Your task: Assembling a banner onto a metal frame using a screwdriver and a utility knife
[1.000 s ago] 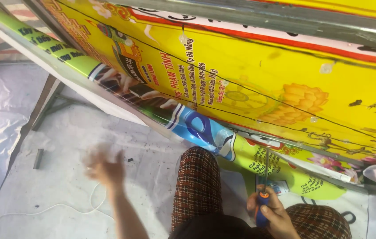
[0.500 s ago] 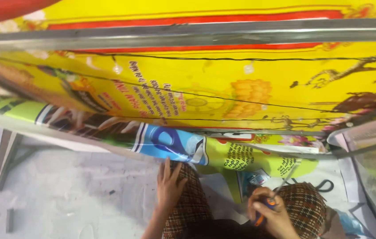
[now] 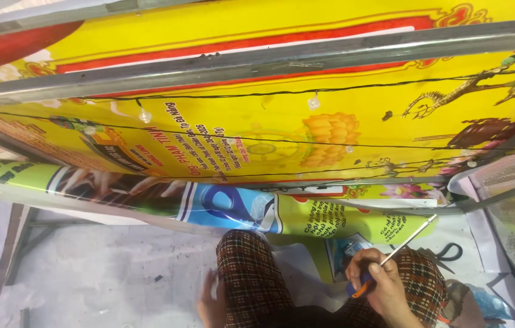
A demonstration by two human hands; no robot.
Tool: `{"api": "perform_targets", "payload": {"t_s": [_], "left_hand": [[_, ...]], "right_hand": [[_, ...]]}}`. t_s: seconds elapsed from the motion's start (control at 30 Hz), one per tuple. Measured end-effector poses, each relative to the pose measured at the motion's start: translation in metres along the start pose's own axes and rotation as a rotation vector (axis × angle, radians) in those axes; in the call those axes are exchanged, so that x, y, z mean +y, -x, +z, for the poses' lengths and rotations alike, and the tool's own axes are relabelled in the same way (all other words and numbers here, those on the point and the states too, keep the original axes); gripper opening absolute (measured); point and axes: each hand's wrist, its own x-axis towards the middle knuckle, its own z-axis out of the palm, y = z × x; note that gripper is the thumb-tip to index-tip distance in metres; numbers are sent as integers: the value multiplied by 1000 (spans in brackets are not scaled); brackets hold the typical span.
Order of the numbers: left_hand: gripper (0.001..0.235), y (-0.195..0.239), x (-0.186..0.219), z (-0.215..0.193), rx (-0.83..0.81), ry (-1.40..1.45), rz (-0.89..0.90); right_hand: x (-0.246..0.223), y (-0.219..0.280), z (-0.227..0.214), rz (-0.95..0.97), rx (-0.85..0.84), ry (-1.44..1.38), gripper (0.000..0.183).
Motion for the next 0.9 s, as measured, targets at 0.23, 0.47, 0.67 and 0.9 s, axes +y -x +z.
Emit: {"api": "perform_targets", "payload": {"t_s": [0.23,0.47,0.67,0.9], "left_hand": [[32,-21,193,-52,364,283,900],[13,-64,370,-88,581,152,1498],[34,-145,464,-82,801,-100,1493],[21,-176,501,-99,785,-183,1760]], "right_hand": [[4,-2,-2,2,24,84,20],[5,14,-40,36,163,178,23],[-5,17,-40,-131,127,115,19],[-5,25,-64,-120,214,180,23]]}}
